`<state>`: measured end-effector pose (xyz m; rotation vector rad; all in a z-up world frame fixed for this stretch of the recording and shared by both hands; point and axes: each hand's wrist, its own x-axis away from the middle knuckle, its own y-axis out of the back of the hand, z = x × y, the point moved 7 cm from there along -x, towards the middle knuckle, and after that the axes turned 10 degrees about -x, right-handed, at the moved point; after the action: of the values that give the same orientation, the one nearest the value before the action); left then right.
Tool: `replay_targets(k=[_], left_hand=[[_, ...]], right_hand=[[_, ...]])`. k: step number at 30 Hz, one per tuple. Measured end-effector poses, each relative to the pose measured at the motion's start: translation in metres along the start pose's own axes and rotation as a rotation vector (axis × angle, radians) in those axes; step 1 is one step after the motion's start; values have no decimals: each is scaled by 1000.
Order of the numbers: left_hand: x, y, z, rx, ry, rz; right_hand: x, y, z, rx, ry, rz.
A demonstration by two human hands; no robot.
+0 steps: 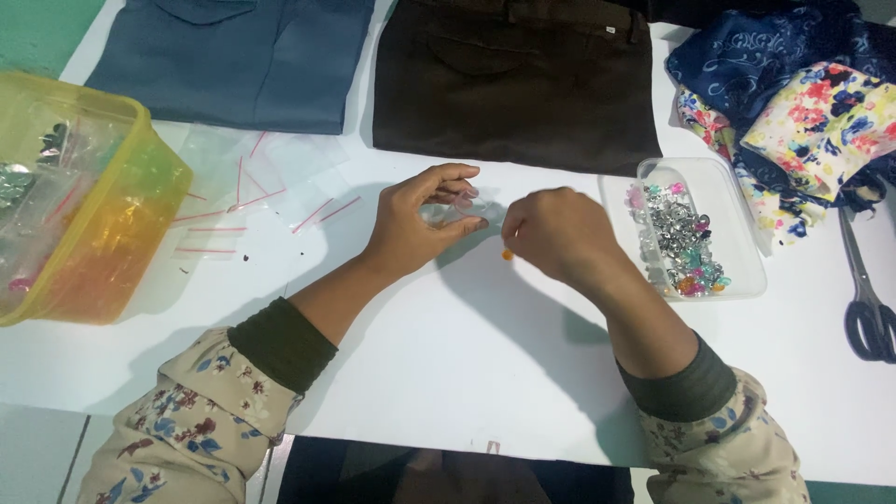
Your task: Sort and organize small buttons or beads into groups and bags
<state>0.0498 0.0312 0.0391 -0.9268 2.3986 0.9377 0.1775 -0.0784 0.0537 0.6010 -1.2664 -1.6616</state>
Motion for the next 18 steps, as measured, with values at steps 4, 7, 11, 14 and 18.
replay_targets(k=[4, 7, 11, 14, 18], left_hand=[[1, 0, 0, -11, -5, 0], [1, 0, 2, 6, 7, -3], [0, -1, 2, 0, -8, 9], [1, -2, 2, 5, 0, 8], [1, -1, 2, 4, 15, 10]], right_hand=[[-2, -14, 0, 78, -25, 67], [-1, -17, 0, 86, -31, 95], [-1, -11, 7, 107, -24, 103], [-1, -11, 7, 81, -30, 109], [-2, -12, 5, 66, -35, 122]])
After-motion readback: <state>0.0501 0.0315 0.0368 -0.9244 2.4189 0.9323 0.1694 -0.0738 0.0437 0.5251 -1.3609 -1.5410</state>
